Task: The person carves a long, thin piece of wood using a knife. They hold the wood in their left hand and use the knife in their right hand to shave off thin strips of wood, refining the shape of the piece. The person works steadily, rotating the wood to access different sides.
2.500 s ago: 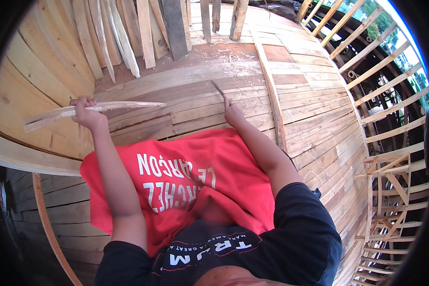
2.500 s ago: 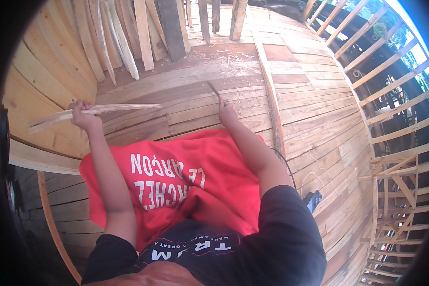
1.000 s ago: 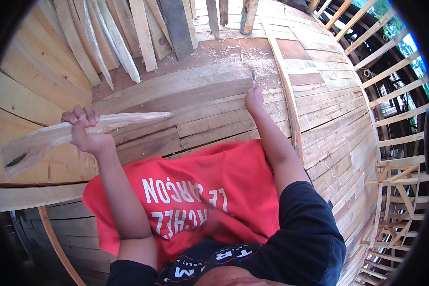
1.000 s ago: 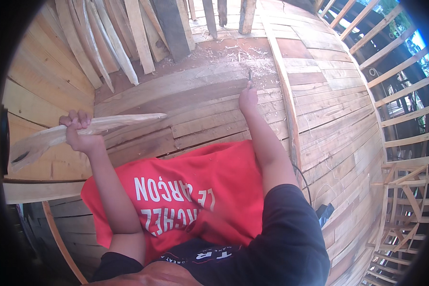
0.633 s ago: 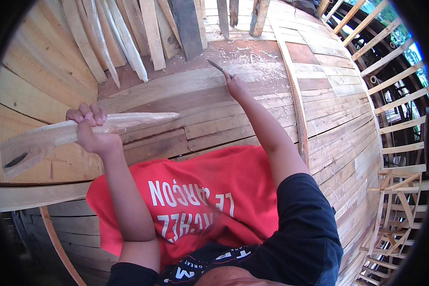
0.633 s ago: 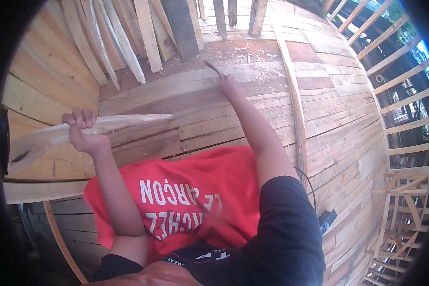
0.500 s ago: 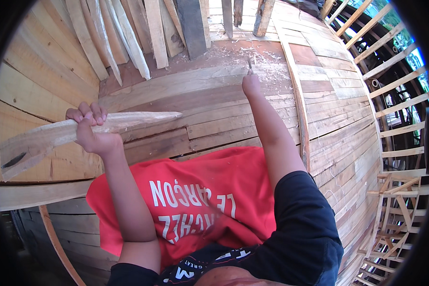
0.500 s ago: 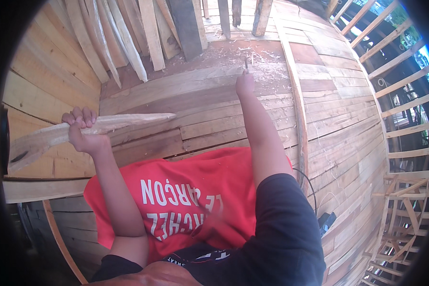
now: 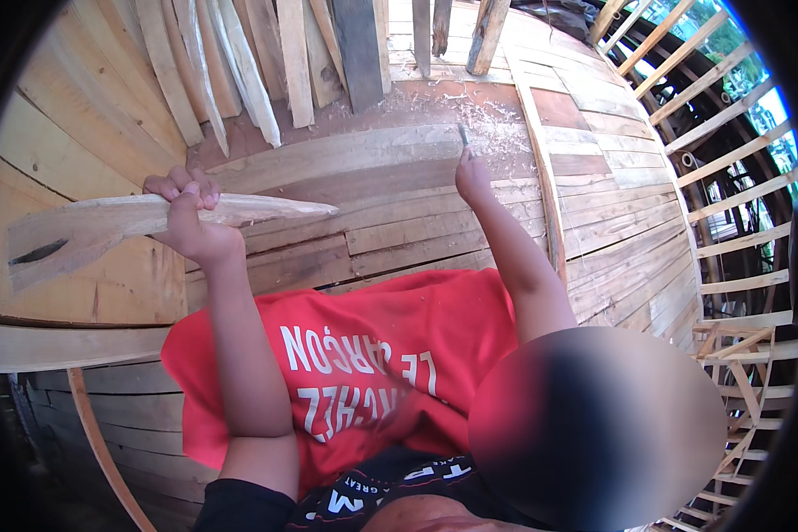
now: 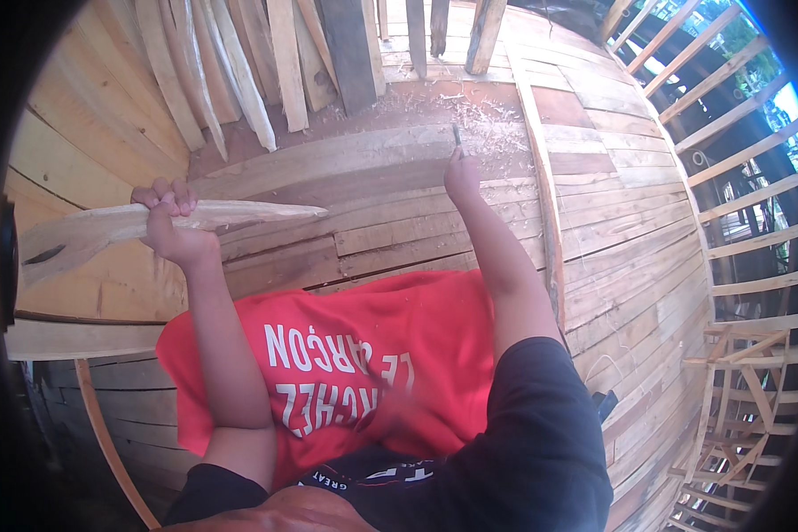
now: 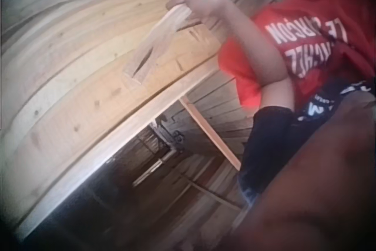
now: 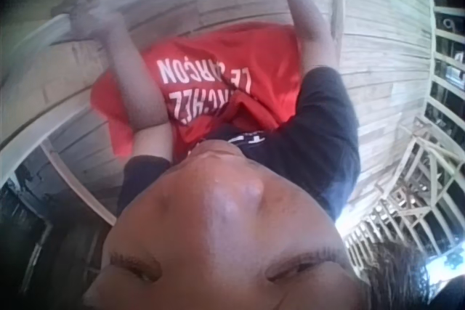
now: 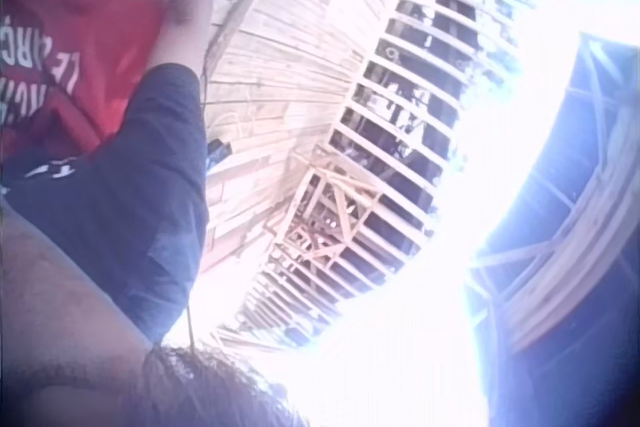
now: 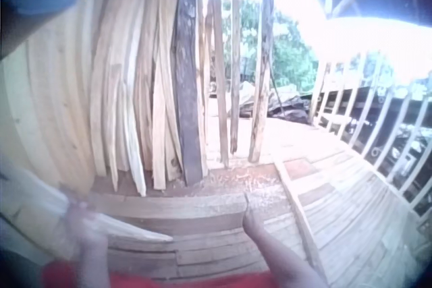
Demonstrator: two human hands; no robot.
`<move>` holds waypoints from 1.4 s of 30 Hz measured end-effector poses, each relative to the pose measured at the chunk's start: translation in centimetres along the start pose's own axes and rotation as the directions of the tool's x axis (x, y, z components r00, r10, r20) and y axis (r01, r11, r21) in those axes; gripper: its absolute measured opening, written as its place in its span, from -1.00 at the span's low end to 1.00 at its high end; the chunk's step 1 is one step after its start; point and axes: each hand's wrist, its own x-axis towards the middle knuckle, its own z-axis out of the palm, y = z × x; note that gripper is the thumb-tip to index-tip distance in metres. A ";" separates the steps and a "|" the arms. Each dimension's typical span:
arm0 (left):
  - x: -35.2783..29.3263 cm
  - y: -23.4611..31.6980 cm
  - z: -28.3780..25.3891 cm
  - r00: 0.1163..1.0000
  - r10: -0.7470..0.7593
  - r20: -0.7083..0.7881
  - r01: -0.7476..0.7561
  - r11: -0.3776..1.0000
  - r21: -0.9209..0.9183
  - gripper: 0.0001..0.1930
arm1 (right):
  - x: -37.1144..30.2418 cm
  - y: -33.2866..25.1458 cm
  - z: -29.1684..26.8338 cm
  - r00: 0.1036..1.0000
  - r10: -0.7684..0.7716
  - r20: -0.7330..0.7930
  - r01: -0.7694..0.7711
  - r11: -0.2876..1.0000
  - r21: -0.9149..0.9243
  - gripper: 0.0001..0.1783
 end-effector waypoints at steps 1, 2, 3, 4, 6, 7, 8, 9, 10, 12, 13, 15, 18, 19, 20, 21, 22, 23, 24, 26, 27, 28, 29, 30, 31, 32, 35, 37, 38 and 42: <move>0.1 0.4 -0.4 0.999 0.016 -0.029 -0.016 1.000 0.012 -0.78 | -1.1 -2.5 -2.0 0.996 -0.084 0.039 0.086 0.995 -0.042 -0.43; 0.1 0.8 -0.5 0.998 0.019 -0.060 -0.018 1.000 0.025 -0.78 | -2.6 -4.5 -3.7 0.984 -0.157 0.081 0.164 0.983 -0.087 -0.43; 0.0 0.9 -0.2 0.996 0.011 -0.084 -0.009 1.000 0.025 -0.77 | -4.1 -5.4 -4.4 0.982 -0.179 0.053 0.181 0.982 -0.046 -0.42; 0.0 1.1 0.1 0.994 0.004 -0.110 -0.001 1.000 0.028 -0.77 | -5.5 -6.2 -4.8 0.985 -0.168 0.038 0.168 0.986 0.005 -0.42; -0.3 1.2 0.7 0.986 0.033 -0.161 -0.024 0.998 0.055 -0.76 | -8.6 -7.7 -4.6 0.987 -0.155 0.032 0.151 0.982 0.117 -0.41; -0.2 1.6 0.5 0.981 0.054 -0.186 -0.039 0.996 0.080 -0.76 | -9.7 -8.5 -4.5 0.992 -0.126 0.018 0.119 0.966 0.228 -0.51; 0.0 2.0 -0.1 0.982 0.102 -0.160 -0.095 0.994 0.053 -0.75 | -11.0 -9.1 -4.6 0.986 -0.156 0.051 0.139 0.960 0.242 -0.55; 0.0 2.4 -1.0 0.979 0.152 -0.135 -0.150 0.988 0.025 -0.75 | -12.3 -9.6 -4.7 0.979 -0.187 0.082 0.160 0.953 0.257 -0.60; 0.3 3.0 -1.6 0.972 0.210 -0.109 -0.213 0.977 -0.011 -0.75 | -13.2 -10.4 -4.9 0.970 -0.220 0.103 0.185 0.944 0.272 -0.64; 0.6 5.2 -1.3 0.947 0.308 -0.091 -0.311 0.950 -0.020 -0.74 | -15.9 -12.6 -5.6 0.959 -0.282 0.018 0.256 0.895 0.366 -0.70; 0.8 6.5 -1.3 0.933 0.350 -0.088 -0.353 0.935 -0.029 -0.75 | -17.3 -14.2 -6.3 0.950 -0.312 -0.029 0.296 0.864 0.408 -0.73; 0.7 8.1 -1.7 0.913 0.399 -0.084 -0.402 0.915 -0.023 -0.75 | -20.1 -16.8 -7.3 0.884 -0.465 -0.055 0.428 0.755 0.498 -0.79; 1.1 9.5 -2.4 0.898 0.427 -0.108 -0.428 0.904 0.013 -0.76 | -23.1 -20.1 -6.7 0.737 -0.676 -0.029 0.579 0.608 0.543 -0.61; 1.0 9.7 -2.9 0.898 0.421 -0.126 -0.420 0.907 0.039 -0.76 | -24.2 -20.9 -6.4 0.662 -0.749 -0.026 0.656 0.562 0.503 -0.54; 1.0 9.9 -3.2 0.898 0.416 -0.144 -0.411 0.909 0.065 -0.76 | -24.9 -21.4 -6.4 0.581 -0.814 -0.019 0.726 0.507 0.464 -0.46; 0.9 10.0 -3.5 0.899 0.404 -0.168 -0.398 0.915 0.069 -0.76 | -24.9 -21.3 -6.2 0.577 -0.817 0.002 0.746 0.528 0.406 -0.41; 0.9 10.4 -3.7 0.899 0.396 -0.188 -0.388 0.918 0.077 -0.76 | -24.5 -21.0 -5.5 0.572 -0.820 0.019 0.764 0.541 0.352 -0.36; 0.9 10.6 -3.8 0.900 0.384 -0.207 -0.378 0.923 0.073 -0.76 | -23.7 -20.4 -4.8 0.574 -0.818 0.033 0.778 0.558 0.288 -0.30; 1.0 10.9 -3.9 0.903 0.373 -0.215 -0.369 0.927 0.059 -0.77 | -22.8 -19.9 -4.0 0.735 -0.677 0.048 0.640 0.715 0.281 -0.28; 1.0 11.3 -4.4 0.907 0.346 -0.238 -0.349 0.937 0.029 -0.77 | -21.1 -18.2 -2.7 0.881 -0.470 0.048 0.443 0.857 0.262 -0.24; 1.1 11.5 -4.6 0.907 0.341 -0.249 -0.345 0.938 0.028 -0.77 | -20.3 -17.0 -2.3 0.902 -0.431 0.030 0.411 0.876 0.253 -0.21; 1.2 11.5 -5.0 0.904 0.338 -0.261 -0.342 0.939 0.031 -0.78 | -20.0 -16.5 -2.0 0.918 -0.396 0.013 0.381 0.891 0.246 -0.19; 1.3 11.6 -5.4 0.900 0.338 -0.275 -0.341 0.939 0.038 -0.78 | -20.3 -16.8 -3.0 0.852 -0.520 0.058 0.485 0.826 0.287 -0.20; 1.4 11.7 -5.7 0.896 0.341 -0.285 -0.342 0.939 0.048 -0.78 | -20.7 -16.8 -4.1 0.767 -0.635 0.096 0.577 0.746 0.332 -0.21; 1.4 11.7 -5.5 0.895 0.337 -0.293 -0.339 0.940 0.048 -0.78 | -21.1 -16.7 -5.1 0.672 -0.730 0.126 0.648 0.662 0.377 -0.22; 1.4 11.6 -5.5 0.894 0.334 -0.300 -0.335 0.941 0.049 -0.79 | -21.2 -16.6 -5.2 0.612 -0.778 0.144 0.705 0.619 0.346 -0.22; 1.3 11.3 -5.2 0.900 0.309 -0.307 -0.302 0.951 0.070 -0.78 | -21.3 -16.3 -4.7 0.615 -0.773 0.158 0.725 0.632 0.272 -0.26; 1.1 11.2 -5.0 0.906 0.292 -0.306 -0.282 0.956 0.078 -0.78 | -21.2 -16.0 -3.8 0.828 -0.553 0.094 0.518 0.817 0.253 -0.31; 1.1 11.1 -4.8 0.909 0.283 -0.306 -0.274 0.959 0.074 -0.77 | -20.5 -15.5 -3.1 0.877 -0.476 0.073 0.446 0.860 0.250 -0.36; 1.2 10.6 -5.7 0.923 0.273 -0.271 -0.262 0.962 0.075 -0.76 | -18.4 -14.7 -4.0 0.917 -0.395 0.062 0.372 0.901 0.224 -0.58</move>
